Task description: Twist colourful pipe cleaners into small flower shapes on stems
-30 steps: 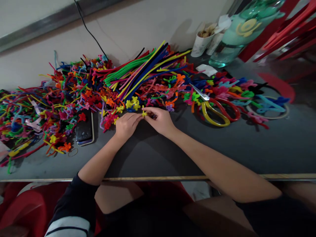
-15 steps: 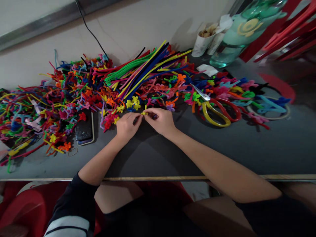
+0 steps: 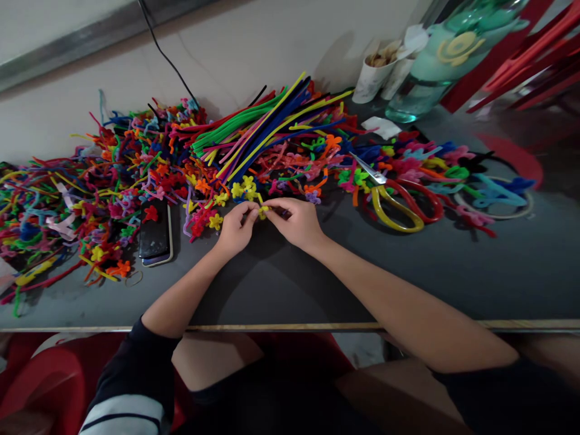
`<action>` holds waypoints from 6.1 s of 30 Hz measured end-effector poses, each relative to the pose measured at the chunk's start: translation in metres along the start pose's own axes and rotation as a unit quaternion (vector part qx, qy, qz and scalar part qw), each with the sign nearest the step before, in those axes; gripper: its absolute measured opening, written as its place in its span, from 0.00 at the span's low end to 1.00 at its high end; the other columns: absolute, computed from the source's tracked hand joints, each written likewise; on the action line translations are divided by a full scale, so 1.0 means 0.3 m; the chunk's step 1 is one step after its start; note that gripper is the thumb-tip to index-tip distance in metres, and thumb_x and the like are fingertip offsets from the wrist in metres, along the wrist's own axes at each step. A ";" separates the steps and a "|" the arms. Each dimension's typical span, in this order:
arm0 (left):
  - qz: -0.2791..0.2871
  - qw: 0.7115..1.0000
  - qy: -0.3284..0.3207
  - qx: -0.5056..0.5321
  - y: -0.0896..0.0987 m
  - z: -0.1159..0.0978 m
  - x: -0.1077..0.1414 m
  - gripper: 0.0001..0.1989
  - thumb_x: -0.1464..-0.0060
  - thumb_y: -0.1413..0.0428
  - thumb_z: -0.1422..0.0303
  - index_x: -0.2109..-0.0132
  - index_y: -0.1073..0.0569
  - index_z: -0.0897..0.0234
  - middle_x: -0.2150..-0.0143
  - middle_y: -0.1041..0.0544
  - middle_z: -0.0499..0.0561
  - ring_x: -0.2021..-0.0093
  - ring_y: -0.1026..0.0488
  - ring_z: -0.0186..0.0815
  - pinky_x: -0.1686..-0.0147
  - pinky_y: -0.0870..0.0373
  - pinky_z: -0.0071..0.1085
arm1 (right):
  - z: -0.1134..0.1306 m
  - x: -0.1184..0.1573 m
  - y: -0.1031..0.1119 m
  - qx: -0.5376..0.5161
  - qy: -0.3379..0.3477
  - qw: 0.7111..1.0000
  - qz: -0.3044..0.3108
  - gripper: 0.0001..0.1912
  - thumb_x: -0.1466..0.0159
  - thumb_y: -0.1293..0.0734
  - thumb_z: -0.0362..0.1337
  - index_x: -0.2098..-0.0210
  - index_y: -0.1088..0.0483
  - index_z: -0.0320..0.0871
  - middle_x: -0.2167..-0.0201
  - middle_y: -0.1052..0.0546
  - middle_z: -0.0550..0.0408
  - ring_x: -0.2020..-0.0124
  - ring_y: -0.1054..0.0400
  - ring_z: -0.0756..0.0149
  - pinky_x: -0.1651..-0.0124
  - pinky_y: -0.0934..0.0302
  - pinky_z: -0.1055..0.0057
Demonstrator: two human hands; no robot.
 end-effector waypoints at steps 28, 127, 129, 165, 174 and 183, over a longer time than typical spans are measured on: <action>-0.063 0.985 -0.061 -0.150 0.010 -0.030 0.016 0.07 0.43 0.43 0.64 0.63 0.24 0.62 0.67 0.21 0.49 0.69 0.26 0.30 0.67 0.30 0.26 | 0.003 -0.004 0.001 -0.052 0.002 0.998 0.027 0.11 0.39 0.35 0.35 0.60 0.22 0.46 0.61 0.20 0.53 0.66 0.27 0.66 0.72 0.36 0.71; -0.035 0.999 -0.001 -0.036 0.000 -0.019 0.013 0.09 0.39 0.49 0.65 0.64 0.28 0.64 0.68 0.24 0.50 0.69 0.29 0.30 0.74 0.34 0.25 | -0.023 0.000 -0.008 -0.099 -0.049 0.994 0.020 0.12 0.41 0.31 0.43 0.63 0.22 0.42 0.68 0.19 0.51 0.71 0.26 0.65 0.66 0.31 0.67; -0.013 0.998 0.035 0.048 -0.009 0.002 0.009 0.12 0.39 0.49 0.60 0.64 0.29 0.63 0.70 0.26 0.49 0.72 0.31 0.29 0.76 0.35 0.24 | -0.033 -0.004 -0.012 -0.134 -0.073 0.988 0.036 0.14 0.42 0.30 0.46 0.63 0.22 0.43 0.69 0.20 0.52 0.74 0.27 0.66 0.69 0.31 0.68; -0.058 0.997 0.057 0.002 -0.012 0.017 0.013 0.04 0.42 0.46 0.70 0.60 0.28 0.63 0.70 0.23 0.48 0.73 0.26 0.28 0.71 0.29 0.25 | -0.013 -0.006 0.006 -0.062 -0.055 0.994 0.069 0.13 0.41 0.32 0.45 0.66 0.21 0.42 0.74 0.20 0.52 0.77 0.28 0.67 0.75 0.37 0.71; -0.059 0.998 0.011 -0.010 -0.008 0.011 0.011 0.05 0.41 0.46 0.68 0.61 0.27 0.64 0.65 0.22 0.50 0.66 0.25 0.29 0.67 0.28 0.25 | -0.018 -0.008 0.000 -0.134 -0.095 0.984 0.065 0.20 0.45 0.30 0.54 0.72 0.22 0.42 0.81 0.23 0.54 0.83 0.31 0.68 0.77 0.38 0.71; -0.048 0.993 0.071 0.081 -0.018 0.024 0.012 0.09 0.45 0.42 0.68 0.56 0.26 0.64 0.65 0.21 0.51 0.68 0.24 0.30 0.71 0.29 0.25 | -0.024 -0.027 0.013 -0.142 -0.092 0.975 0.141 0.24 0.40 0.36 0.57 0.68 0.22 0.42 0.85 0.27 0.58 0.85 0.36 0.73 0.78 0.42 0.74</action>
Point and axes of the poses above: each hand's wrist, its own x-axis away from the middle knuckle, its own y-axis out of the back of the hand, z = x × y, the point moved 2 cm from there along -x, towards the middle knuckle
